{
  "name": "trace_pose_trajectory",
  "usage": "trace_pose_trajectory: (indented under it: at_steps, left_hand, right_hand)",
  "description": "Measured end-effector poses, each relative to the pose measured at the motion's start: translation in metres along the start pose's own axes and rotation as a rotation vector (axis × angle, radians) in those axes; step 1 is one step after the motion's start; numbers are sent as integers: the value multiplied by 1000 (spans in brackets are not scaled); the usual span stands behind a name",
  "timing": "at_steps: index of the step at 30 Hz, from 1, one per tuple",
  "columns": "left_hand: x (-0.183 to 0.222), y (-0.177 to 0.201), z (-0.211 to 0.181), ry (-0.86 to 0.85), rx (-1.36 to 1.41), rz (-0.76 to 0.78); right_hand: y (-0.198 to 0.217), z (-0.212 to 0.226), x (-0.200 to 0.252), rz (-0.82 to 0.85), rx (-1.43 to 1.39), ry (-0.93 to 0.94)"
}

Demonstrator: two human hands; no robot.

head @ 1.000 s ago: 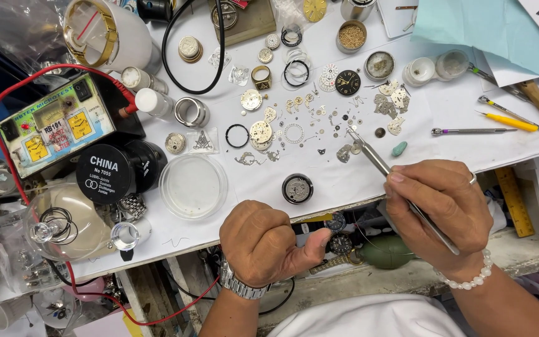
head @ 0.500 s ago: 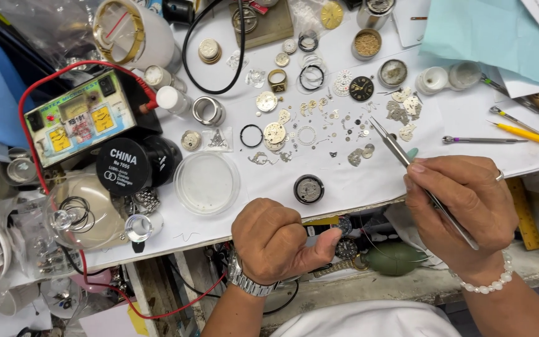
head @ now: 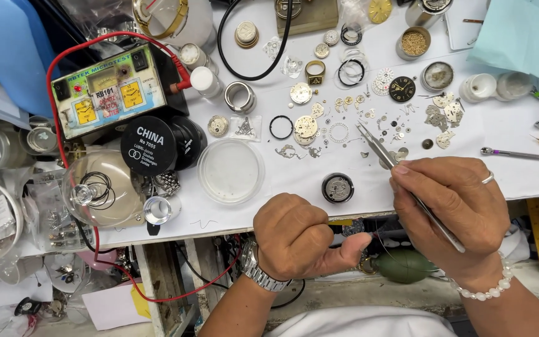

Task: Repairing or assembling a watch movement by placing tiny gears and components using tweezers.

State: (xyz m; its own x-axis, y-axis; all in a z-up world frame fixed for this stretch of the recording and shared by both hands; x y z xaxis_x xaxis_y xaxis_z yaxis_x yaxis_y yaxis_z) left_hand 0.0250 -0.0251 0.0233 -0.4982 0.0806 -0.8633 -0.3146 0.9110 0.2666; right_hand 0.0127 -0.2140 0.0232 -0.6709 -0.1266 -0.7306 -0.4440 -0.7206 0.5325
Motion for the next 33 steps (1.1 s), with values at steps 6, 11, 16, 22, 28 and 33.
trace_pose_trajectory:
  at_steps: [6,11,16,22,28,33]
  left_hand:
    - [-1,2,1,8,13,21]
    - [1,4,0,9,46,4]
    - [1,5,1,6,50,-11]
    - [0,6,1,15,44,-35]
    - [0,6,1,11,56,-31]
    - [0,6,1,8,51,-28]
  right_hand:
    - [1,-2,1,-14,48,-23]
    - [-6,0,-4,0,-15,-81]
    - [-11,6,-16,31,-91,-161]
    - [-18,6,-21,55,-119,-196]
    - [-24,5,-25,50,-124,-170]
    - [-28,6,-30,31,-129,-157]
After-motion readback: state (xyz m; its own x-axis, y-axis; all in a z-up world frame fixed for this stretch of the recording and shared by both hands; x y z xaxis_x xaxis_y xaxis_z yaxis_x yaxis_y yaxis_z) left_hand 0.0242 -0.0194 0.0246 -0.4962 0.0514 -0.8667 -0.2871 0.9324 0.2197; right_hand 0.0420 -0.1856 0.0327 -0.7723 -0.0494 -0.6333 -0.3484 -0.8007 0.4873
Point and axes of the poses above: each hand's wrist, its own x-axis away from the middle knuckle, its own y-axis out of the back of the hand, z = x × y, the point moved 5 cm from there along -x, towards the middle knuckle, and after that the axes turned 8 degrees about -z, right-handed, at the moved point
